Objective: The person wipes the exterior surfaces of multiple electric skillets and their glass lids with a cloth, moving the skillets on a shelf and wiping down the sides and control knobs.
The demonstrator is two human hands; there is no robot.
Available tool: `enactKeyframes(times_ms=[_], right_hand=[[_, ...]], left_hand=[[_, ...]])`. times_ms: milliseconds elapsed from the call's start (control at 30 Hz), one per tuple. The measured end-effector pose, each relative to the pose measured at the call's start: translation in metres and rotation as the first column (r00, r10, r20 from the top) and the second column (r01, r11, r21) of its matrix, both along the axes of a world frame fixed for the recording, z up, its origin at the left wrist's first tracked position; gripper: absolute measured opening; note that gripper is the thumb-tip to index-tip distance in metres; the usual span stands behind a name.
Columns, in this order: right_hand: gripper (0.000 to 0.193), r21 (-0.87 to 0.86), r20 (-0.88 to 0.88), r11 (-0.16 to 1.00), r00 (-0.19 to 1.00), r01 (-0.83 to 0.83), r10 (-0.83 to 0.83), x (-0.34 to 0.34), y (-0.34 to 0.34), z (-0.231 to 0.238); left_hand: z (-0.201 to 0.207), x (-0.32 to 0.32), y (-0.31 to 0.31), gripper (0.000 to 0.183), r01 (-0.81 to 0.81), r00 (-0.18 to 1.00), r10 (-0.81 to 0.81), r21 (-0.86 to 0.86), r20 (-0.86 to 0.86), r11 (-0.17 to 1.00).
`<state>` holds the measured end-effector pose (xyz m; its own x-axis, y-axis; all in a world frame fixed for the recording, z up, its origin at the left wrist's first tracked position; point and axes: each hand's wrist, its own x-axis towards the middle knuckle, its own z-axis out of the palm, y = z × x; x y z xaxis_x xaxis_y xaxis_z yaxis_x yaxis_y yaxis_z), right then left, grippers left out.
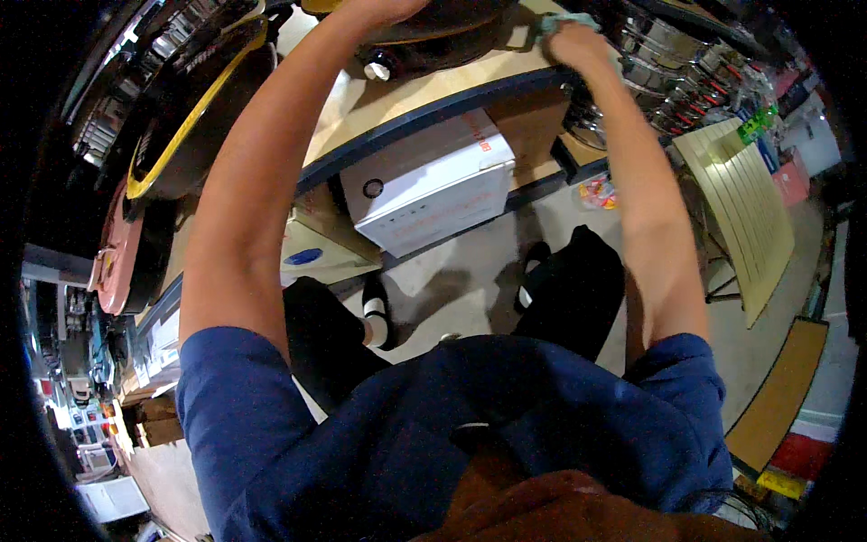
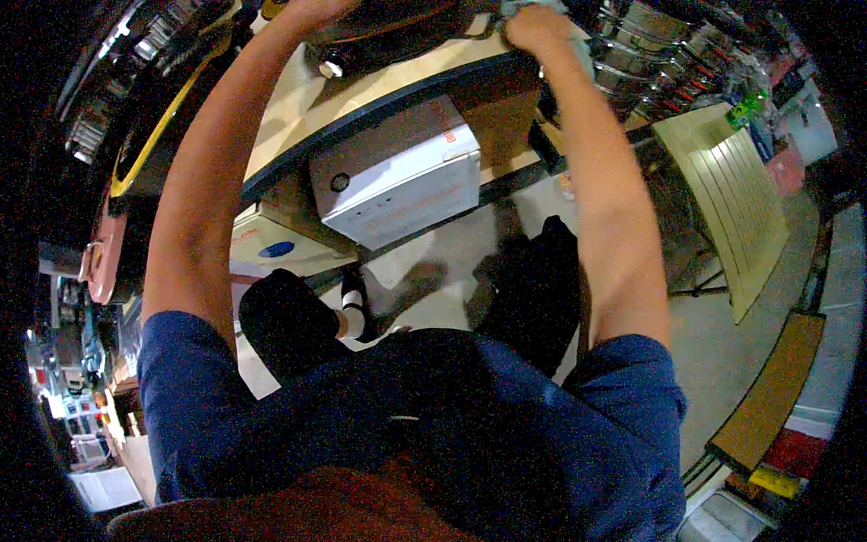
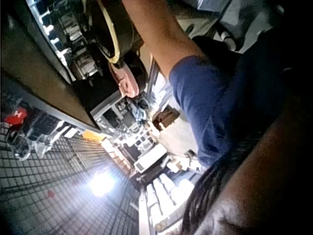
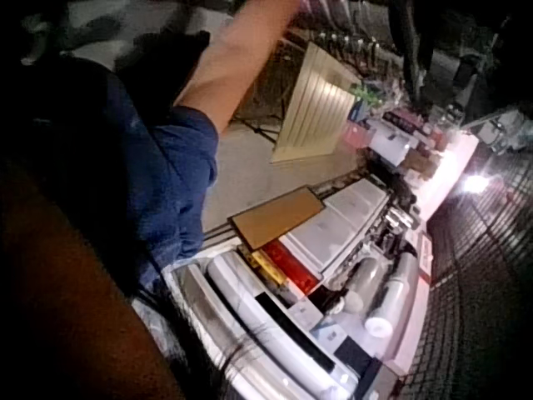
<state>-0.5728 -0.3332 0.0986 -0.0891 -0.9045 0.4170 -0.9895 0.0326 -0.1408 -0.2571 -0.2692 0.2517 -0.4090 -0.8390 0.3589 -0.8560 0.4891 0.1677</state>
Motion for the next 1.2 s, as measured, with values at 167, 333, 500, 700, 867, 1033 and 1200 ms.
enactKeyframes(times_ms=[167,333,500,700,867,1033,1200], right_hand=[[0.05,-0.157,-0.206,0.944,0.945,-0.289,0.255,0.094,0.076,-0.005],[0.043,0.071,-0.064,0.923,0.922,-0.378,0.382,0.069,0.087,0.024],[0.045,0.113,-0.214,0.993,0.975,-0.029,0.053,-0.059,-0.016,0.005],[0.032,0.165,-0.408,0.98,0.896,-0.115,0.174,-0.058,-0.114,-0.002],[0.034,0.313,-0.422,0.927,0.844,-0.206,0.33,-0.002,-0.183,-0.031],[0.036,0.324,-0.352,0.923,0.879,-0.208,0.322,0.001,-0.236,-0.037],[0.038,0.322,-0.285,0.931,0.92,-0.173,0.27,-0.037,-0.246,-0.034]], left_hand=[[0.0,0.004,0.001,0.068,-0.021,1.0,0.021,0.005,0.009,1.0],[0.002,0.007,-0.005,0.069,-0.006,1.0,0.006,0.006,0.028,1.0],[0.012,0.0,0.01,0.07,0.003,1.0,-0.004,0.048,0.021,0.999],[0.016,-0.008,0.019,0.066,-0.001,1.0,0.0,0.041,0.03,0.999],[0.02,-0.016,0.043,0.064,-0.098,0.995,0.097,0.066,0.007,0.993],[0.013,-0.014,0.045,0.064,-0.119,0.993,0.12,-0.033,0.022,0.992],[0.031,-0.017,0.048,0.064,-0.108,0.993,0.1,0.152,0.063,0.982]])
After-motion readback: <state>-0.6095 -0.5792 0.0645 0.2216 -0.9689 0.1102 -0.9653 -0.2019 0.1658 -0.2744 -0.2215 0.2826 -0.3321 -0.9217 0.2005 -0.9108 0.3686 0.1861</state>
